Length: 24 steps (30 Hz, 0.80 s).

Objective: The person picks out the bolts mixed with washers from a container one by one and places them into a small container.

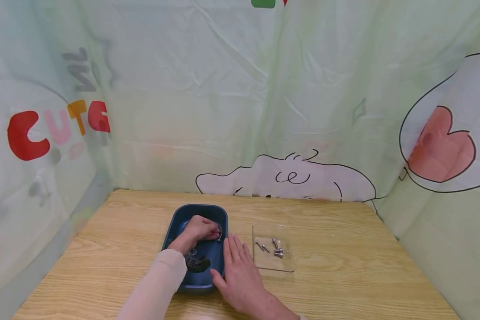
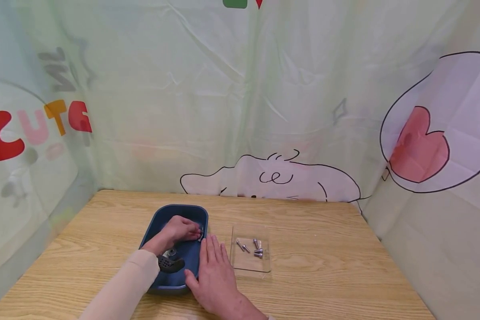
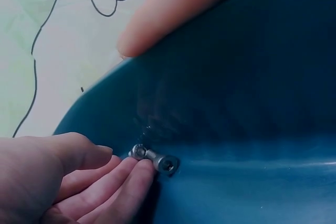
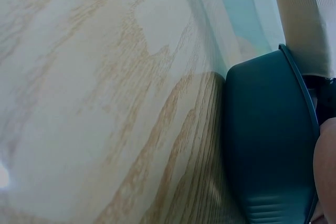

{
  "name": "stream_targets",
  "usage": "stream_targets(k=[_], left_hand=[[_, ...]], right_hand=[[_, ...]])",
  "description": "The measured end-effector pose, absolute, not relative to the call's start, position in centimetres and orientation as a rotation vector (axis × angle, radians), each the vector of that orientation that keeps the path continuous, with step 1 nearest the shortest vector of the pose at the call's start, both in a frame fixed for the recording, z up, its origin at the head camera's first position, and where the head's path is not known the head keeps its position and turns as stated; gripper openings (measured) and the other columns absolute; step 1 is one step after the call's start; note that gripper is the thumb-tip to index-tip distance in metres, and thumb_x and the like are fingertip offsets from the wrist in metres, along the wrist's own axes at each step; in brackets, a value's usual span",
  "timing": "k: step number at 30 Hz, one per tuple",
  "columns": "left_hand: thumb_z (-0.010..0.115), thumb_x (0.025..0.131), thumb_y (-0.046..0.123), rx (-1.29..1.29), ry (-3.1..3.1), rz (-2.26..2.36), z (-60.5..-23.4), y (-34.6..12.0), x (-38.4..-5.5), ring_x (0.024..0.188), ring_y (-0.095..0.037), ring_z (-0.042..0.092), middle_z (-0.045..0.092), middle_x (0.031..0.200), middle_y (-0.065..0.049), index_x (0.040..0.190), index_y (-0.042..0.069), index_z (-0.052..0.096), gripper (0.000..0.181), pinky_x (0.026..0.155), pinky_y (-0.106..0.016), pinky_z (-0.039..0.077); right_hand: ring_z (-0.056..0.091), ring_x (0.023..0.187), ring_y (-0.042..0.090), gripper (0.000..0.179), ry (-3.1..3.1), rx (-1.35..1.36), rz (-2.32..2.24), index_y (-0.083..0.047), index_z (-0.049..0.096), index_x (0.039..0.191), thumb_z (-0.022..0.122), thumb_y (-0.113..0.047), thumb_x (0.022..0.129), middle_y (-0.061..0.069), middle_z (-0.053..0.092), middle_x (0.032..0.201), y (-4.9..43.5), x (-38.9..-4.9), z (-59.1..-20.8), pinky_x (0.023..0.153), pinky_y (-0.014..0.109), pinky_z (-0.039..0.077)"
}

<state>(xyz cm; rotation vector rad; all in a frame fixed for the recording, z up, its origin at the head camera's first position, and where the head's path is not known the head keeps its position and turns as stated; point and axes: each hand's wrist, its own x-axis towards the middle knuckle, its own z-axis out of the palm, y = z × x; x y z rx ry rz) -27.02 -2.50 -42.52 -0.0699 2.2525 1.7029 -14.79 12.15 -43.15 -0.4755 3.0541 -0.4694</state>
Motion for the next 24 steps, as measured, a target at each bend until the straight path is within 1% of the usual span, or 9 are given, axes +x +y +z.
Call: stream_targets(k=[5, 12, 19, 24], left_hand=[[0.061, 0.096, 0.008, -0.058, 2.227, 1.691, -42.70, -2.47, -26.99, 0.090, -0.025, 0.076, 0.075, 0.096, -0.016, 0.112, -0.007, 0.070, 0.023, 0.087, -0.035, 0.061], [0.059, 0.097, 0.007, -0.038, 2.195, 1.713, -42.84, -2.22, -27.15, 0.083, -0.023, 0.076, 0.075, 0.091, -0.016, 0.108, -0.008, 0.071, 0.021, 0.080, -0.032, 0.062], [0.059, 0.098, 0.010, -0.076, 2.238, 1.699, -42.70, -2.10, -26.90, 0.087, -0.024, 0.076, 0.075, 0.094, -0.016, 0.109, -0.005, 0.072, 0.022, 0.084, -0.032, 0.061], [0.061, 0.097, 0.011, -0.102, 2.246, 1.728, -42.84, -1.96, -26.85, 0.086, -0.023, 0.076, 0.075, 0.094, -0.015, 0.107, -0.004, 0.073, 0.021, 0.084, -0.032, 0.061]], right_hand=[[0.011, 0.155, 0.031, 0.082, 3.052, -0.467, -0.470, -0.002, 0.023, 0.156, 0.044, -0.056, 0.099, 0.015, 0.014, 0.166, 12.13, -14.89, -43.16, 0.125, 0.055, 0.017], [0.011, 0.155, 0.030, 0.082, 3.047, -0.466, -0.479, -0.003, 0.022, 0.156, 0.043, -0.057, 0.099, 0.015, 0.014, 0.167, 12.13, -14.89, -43.19, 0.125, 0.055, 0.017], [0.011, 0.155, 0.030, 0.083, 3.035, -0.454, -0.497, -0.003, 0.022, 0.157, 0.043, -0.057, 0.098, 0.014, 0.012, 0.167, 12.19, -14.87, -43.18, 0.125, 0.055, 0.017], [0.011, 0.155, 0.030, 0.083, 3.039, -0.450, -0.488, -0.003, 0.022, 0.156, 0.043, -0.058, 0.098, 0.014, 0.013, 0.167, 12.21, -14.82, -43.25, 0.125, 0.055, 0.018]])
